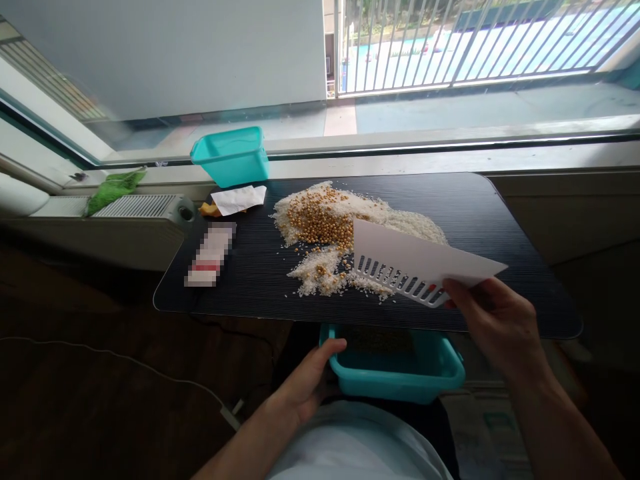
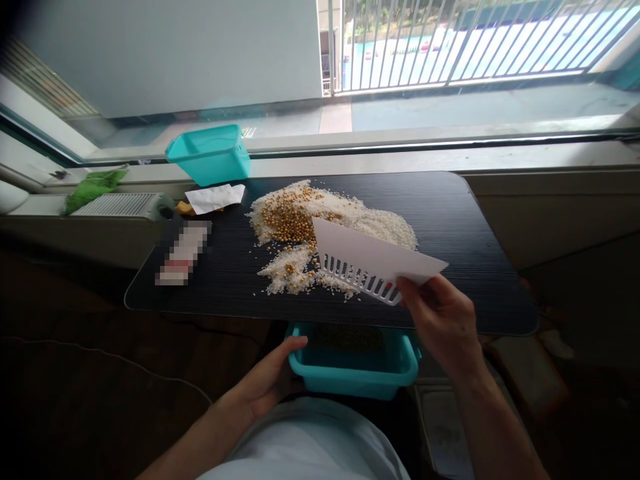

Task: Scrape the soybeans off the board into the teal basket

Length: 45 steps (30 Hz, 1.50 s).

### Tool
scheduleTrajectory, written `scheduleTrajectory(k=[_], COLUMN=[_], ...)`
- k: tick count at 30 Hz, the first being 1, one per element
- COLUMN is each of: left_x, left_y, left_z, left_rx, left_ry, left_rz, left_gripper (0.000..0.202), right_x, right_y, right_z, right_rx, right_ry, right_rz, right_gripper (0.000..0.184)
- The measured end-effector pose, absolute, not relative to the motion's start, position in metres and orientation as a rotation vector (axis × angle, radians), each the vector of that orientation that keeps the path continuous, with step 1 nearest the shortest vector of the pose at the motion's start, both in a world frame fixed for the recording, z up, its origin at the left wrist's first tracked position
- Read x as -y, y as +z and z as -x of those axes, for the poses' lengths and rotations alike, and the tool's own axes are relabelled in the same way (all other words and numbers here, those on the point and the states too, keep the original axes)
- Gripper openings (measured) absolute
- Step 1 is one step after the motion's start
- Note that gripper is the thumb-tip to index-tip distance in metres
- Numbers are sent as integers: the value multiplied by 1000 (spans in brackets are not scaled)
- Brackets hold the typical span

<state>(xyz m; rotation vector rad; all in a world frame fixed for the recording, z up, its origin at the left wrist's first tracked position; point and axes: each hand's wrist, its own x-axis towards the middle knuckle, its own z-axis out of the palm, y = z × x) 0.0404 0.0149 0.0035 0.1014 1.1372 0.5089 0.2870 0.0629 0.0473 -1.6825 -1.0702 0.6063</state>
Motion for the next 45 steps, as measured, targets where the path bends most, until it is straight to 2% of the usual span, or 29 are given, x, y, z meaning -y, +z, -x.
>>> scheduleTrajectory(k=[5,11,22,33,45], left_x=[-15,-15,-15,-13,-13], left_y=[1,-1,3,3,6], left_z=[-41,-40,-36,-31,-25], left_rx=[-1126,-1141,-1150,-1144,-1158], left_ry=[496,491,489,522,537], left_rz=[-115,-129,-160,-174,-170], left_gripper=[49,42,35,42,39], right_x=[-52,-29,-16,-13,-16], right_y=[57,63,54,64,70], right_z=[-283,-302,-311,-292,-281], right_rx=[1039,864,846,876,820], right_ry=[645,541,583,588,726], right_rz=[1725,1846,1874,1896,1801], right_gripper=[25,37,37,36,30])
